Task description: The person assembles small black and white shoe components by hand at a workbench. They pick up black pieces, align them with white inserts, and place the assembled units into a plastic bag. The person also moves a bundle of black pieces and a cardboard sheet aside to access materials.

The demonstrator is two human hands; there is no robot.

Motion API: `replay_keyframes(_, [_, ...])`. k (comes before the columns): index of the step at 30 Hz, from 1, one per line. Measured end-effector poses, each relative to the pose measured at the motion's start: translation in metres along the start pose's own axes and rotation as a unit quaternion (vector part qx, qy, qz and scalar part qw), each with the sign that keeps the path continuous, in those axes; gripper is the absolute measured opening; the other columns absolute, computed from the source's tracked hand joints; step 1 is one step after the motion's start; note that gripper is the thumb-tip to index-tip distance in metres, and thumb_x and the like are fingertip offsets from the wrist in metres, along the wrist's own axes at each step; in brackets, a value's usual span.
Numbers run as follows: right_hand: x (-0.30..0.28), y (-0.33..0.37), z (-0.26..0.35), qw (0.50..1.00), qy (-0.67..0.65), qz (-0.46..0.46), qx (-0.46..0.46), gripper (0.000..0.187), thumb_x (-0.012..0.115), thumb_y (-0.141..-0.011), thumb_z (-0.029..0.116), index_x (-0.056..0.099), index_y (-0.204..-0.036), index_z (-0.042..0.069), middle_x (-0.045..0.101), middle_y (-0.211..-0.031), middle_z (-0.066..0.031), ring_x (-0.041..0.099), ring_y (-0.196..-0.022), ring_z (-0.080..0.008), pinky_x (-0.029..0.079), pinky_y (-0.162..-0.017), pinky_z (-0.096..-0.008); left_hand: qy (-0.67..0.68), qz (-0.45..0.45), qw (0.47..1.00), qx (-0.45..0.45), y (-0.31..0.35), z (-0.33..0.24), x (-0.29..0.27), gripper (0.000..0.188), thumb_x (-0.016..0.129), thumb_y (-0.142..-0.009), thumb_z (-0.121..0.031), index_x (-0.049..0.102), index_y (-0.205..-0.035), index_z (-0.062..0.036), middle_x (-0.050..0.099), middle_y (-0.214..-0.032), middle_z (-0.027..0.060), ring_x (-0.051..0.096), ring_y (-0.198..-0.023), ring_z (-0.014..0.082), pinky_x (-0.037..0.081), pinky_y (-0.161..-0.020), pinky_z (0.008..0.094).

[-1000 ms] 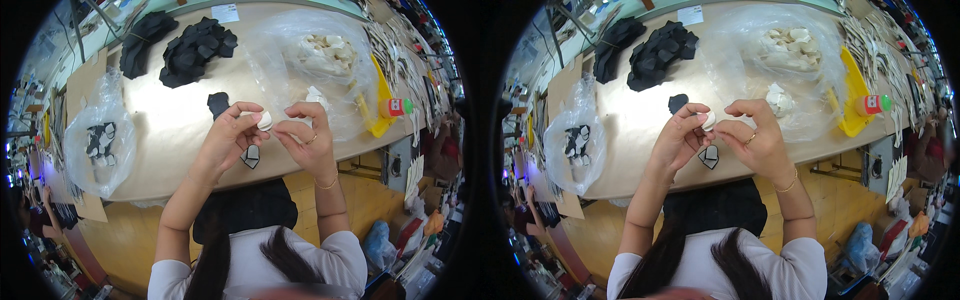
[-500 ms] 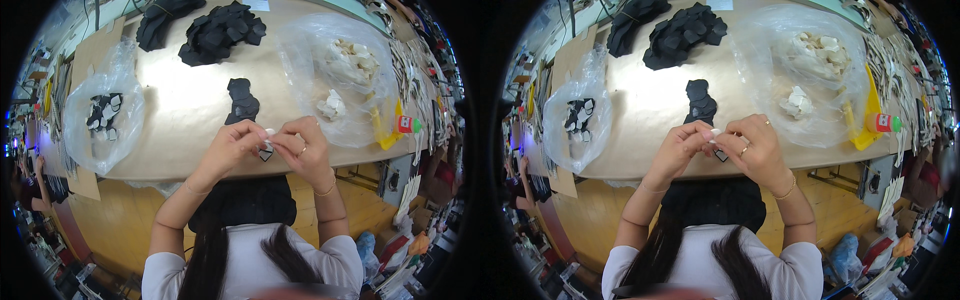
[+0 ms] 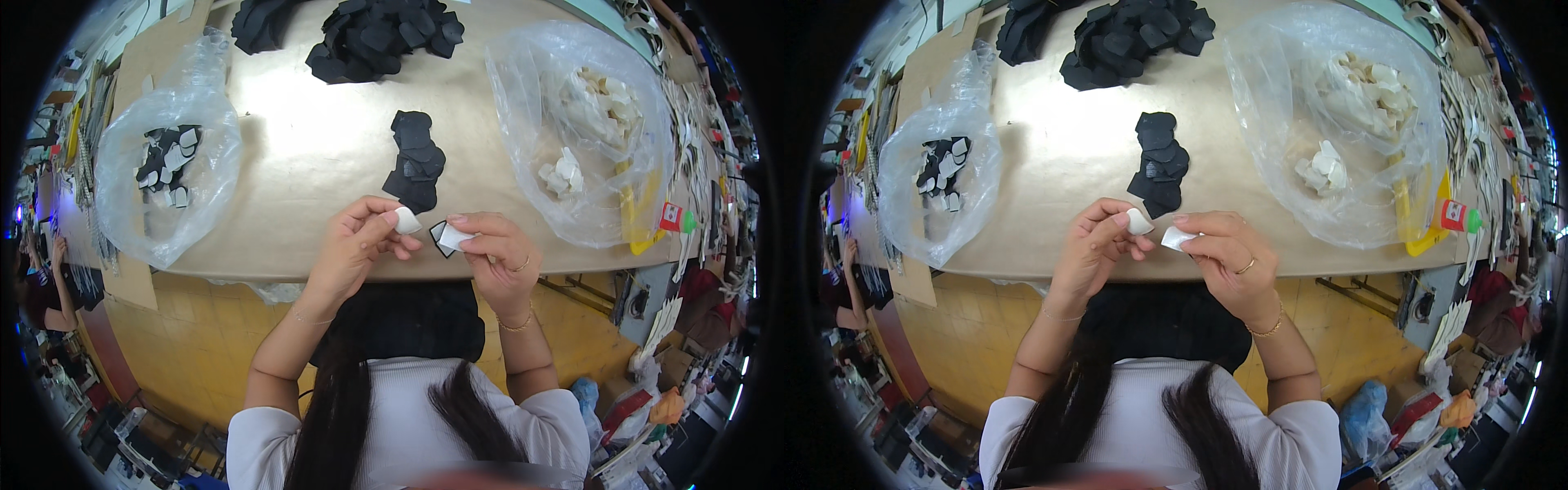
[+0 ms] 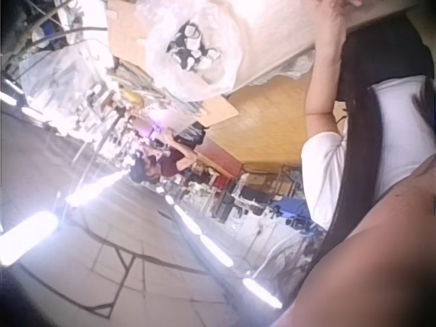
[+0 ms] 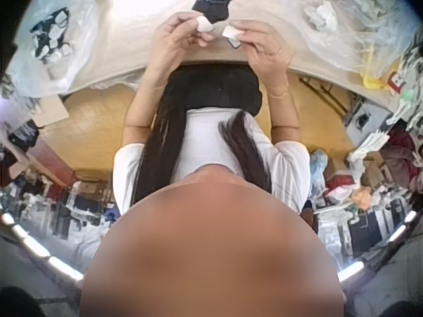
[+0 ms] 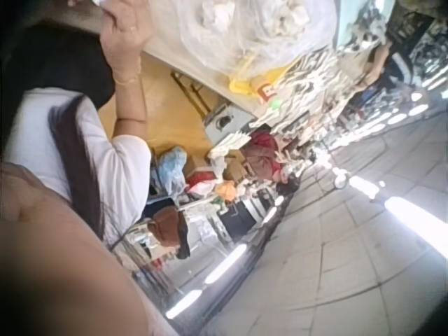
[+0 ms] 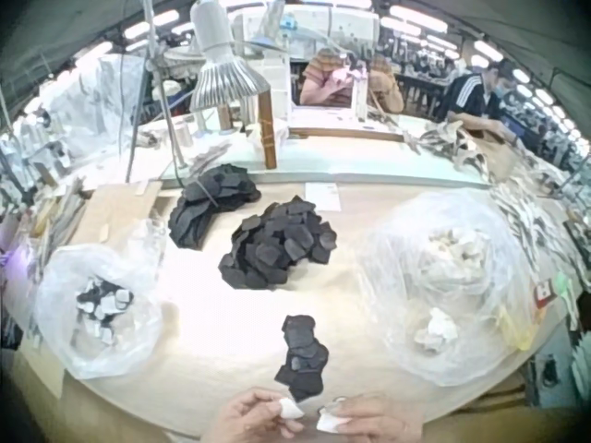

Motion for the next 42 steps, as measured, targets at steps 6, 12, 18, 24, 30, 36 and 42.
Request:
replay_keyframes(6, [0.006, 0.002, 0.007, 0.997, 0.049, 0.002, -0.056, 0.034, 0.077, -0.065, -0.013, 0.067, -0.089, 0.008, 0.066, -0.102, -0.0092, 0.066, -0.087, -0.0267, 0.053, -0.071, -0.0344, -0.117, 0.079, 0.986, 0.086, 0.014, -0.016, 0.012, 0.015, 0.054, -0.098, -0.004, 0.066, -0.101, 0.0034, 0.065, -0.099, 0.0144, 0.068, -0.082, 0.0214, 0.054, -0.065, 0.0297])
replay_keyframes(12, [0.014, 0.001, 0.011, 0.992, 0.09, 0.045, -0.072, 0.035, 0.077, -0.063, -0.011, 0.068, -0.089, 0.011, 0.059, -0.099, -0.0056, 0.058, -0.083, -0.024, 0.049, -0.071, -0.0344, -0.132, 0.048, 0.985, 0.098, 0.024, -0.016, 0.028, 0.016, 0.065, -0.092, 0.002, 0.069, -0.108, 0.0037, 0.061, -0.111, 0.0126, 0.068, -0.088, 0.0193, 0.056, -0.069, 0.0302])
replay_keyframes(18, [0.013, -0.002, 0.011, 0.991, 0.12, 0.035, 0.041, 0.024, 0.081, -0.068, 0.002, 0.071, -0.089, 0.009, 0.062, -0.095, -0.0051, 0.057, -0.082, -0.0222, 0.044, -0.074, -0.0338, -0.44, 0.002, 0.832, 0.338, 0.041, -0.043, 0.047, 0.028, 0.069, -0.087, 0.006, 0.07, -0.115, 0.0017, 0.061, -0.117, 0.0141, 0.07, -0.094, 0.0221, 0.059, -0.072, 0.0284])
replay_keyframes(24, [0.015, -0.005, 0.015, 0.987, 0.153, -0.021, 0.039, 0.023, 0.083, -0.069, 0.007, 0.072, -0.089, 0.009, 0.065, -0.091, -0.0029, 0.058, -0.081, -0.0206, 0.039, -0.078, -0.0352, -0.514, -0.023, 0.718, 0.468, 0.054, -0.045, 0.066, 0.042, 0.072, -0.08, 0.01, 0.069, -0.121, -0.0005, 0.063, -0.116, 0.015, 0.07, -0.091, 0.0253, 0.061, -0.075, 0.0316])
replay_keyframes(30, [0.015, -0.005, 0.017, 0.985, 0.17, -0.02, 0.026, 0.02, 0.081, -0.07, 0.006, 0.072, -0.088, 0.009, 0.064, -0.091, -0.0021, 0.057, -0.081, -0.02, 0.037, -0.08, -0.0357, -0.515, -0.029, 0.714, 0.474, 0.056, -0.045, 0.068, 0.044, 0.073, -0.079, 0.01, 0.069, -0.121, -0.0014, 0.065, -0.114, 0.0148, 0.069, -0.09, 0.0264, 0.06, -0.073, 0.0325])
replay_keyframes(36, [0.016, -0.007, 0.021, 0.984, 0.174, 0.029, 0.024, 0.015, 0.075, -0.077, 0.002, 0.071, -0.089, 0.008, 0.062, -0.097, -0.0065, 0.057, -0.088, -0.0222, 0.042, -0.079, -0.0337, -0.413, -0.026, 0.847, 0.333, 0.045, -0.041, 0.05, 0.03, 0.073, -0.082, 0.004, 0.07, -0.112, -0.0004, 0.065, -0.105, 0.0128, 0.067, -0.084, 0.0192, 0.056, -0.067, 0.0269])
replay_keyframes(42, [-0.01, -0.006, 0.012, 0.977, 0.202, 0.029, 0.059, 0.012, 0.073, -0.076, 0.004, 0.068, -0.084, 0.011, 0.06, -0.096, -0.0051, 0.056, -0.084, -0.0224, 0.039, -0.083, -0.0386, -0.133, -0.009, 0.976, 0.172, 0.026, -0.029, 0.023, 0.007, 0.061, -0.098, -0.002, 0.065, -0.097, 0.0026, 0.063, -0.099, 0.0079, 0.064, -0.082, 0.0144, 0.052, -0.071, 0.0275])
Point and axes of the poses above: each hand's wrist, its own y-axis away from the middle knuckle, its own x-axis out of the palm, z = x × y, the point moved 8 cm from there along -y, towards the middle knuckle
